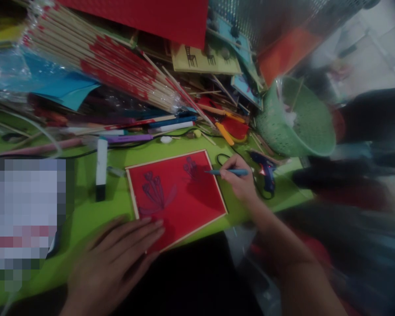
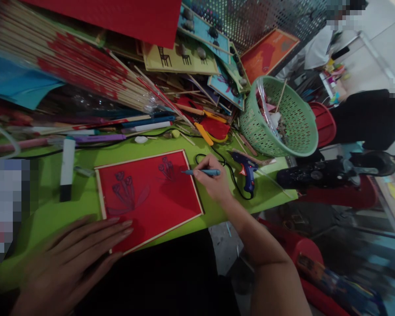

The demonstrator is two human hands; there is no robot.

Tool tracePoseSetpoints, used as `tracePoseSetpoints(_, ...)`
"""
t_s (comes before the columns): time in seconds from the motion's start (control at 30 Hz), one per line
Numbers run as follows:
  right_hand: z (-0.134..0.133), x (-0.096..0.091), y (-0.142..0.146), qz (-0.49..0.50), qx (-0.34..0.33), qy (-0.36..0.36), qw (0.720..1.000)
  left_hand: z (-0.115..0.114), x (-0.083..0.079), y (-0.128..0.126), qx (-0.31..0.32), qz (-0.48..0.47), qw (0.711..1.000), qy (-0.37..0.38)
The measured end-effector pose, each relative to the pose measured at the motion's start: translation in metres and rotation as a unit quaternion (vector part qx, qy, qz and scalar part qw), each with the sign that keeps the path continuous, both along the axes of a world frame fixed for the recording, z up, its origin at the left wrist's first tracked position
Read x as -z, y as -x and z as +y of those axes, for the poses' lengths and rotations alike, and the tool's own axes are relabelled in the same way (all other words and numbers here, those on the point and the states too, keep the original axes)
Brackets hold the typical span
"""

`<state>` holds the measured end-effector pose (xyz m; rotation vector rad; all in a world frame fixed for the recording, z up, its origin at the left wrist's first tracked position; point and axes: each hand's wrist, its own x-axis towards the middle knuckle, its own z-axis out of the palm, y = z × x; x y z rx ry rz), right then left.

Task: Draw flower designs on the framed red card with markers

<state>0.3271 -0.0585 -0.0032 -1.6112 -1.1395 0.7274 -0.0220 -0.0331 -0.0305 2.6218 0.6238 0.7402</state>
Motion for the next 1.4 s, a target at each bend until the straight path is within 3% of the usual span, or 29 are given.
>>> tracePoseSetpoints(0.7,0.0020,0.0004,0.0013,0.016,0.013,-0.009,1.000,0.0000,0.0017,-0.0004,-0.010,-0.005,1.000,0.006)
tracePoseSetpoints(1.4,-0.0028,-0.0014,0.0039,0.055,-0.061,0.013,0.997,-0.0015,-0.0008,-0.0010,-0.010,0.002,1.000,0.006)
